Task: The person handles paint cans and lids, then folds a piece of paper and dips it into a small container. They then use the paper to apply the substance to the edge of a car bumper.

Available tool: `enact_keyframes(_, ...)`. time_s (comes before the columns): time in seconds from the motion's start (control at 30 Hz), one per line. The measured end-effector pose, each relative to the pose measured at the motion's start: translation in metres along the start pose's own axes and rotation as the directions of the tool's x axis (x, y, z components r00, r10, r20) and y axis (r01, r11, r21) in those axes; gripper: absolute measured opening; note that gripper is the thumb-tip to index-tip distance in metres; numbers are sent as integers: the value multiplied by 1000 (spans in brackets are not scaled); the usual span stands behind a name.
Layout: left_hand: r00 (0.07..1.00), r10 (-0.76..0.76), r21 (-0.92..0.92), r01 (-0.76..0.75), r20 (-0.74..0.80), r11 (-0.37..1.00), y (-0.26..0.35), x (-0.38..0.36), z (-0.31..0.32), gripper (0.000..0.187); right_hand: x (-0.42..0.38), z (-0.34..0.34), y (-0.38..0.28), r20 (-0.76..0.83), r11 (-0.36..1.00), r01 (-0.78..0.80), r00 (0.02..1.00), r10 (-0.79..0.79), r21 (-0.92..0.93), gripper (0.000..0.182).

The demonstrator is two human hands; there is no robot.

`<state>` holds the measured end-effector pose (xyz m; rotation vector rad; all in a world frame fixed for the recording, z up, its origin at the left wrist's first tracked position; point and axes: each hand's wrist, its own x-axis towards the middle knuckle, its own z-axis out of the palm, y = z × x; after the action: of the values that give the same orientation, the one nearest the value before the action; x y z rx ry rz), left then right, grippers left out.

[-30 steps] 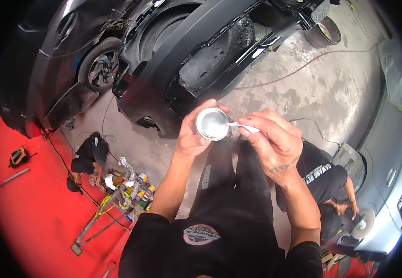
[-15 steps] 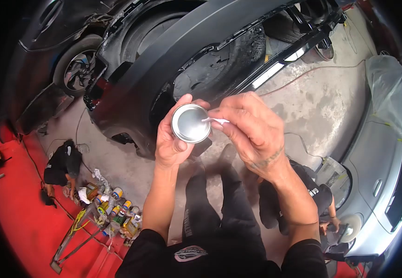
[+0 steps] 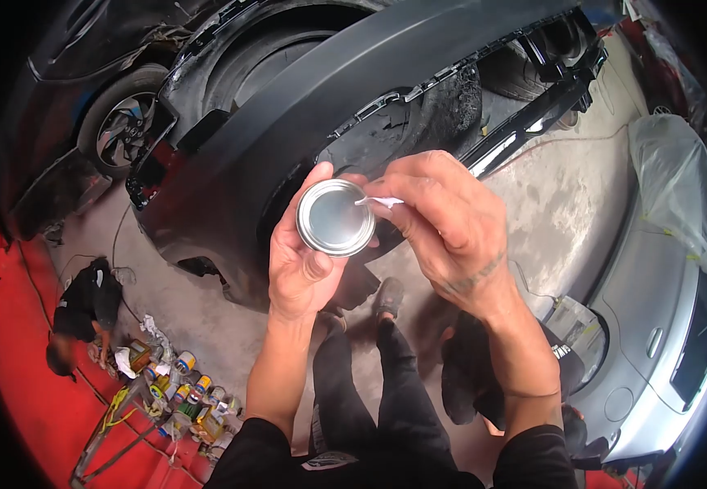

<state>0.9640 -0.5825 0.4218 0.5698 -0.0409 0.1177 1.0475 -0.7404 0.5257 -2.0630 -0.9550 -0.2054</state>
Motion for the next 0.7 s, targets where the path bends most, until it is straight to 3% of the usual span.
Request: enact_keyframes(0.7,1000,1,-19,-1,0,1000,3,0,9,100,4,-2,7,68,999,37,997,-37,7,19)
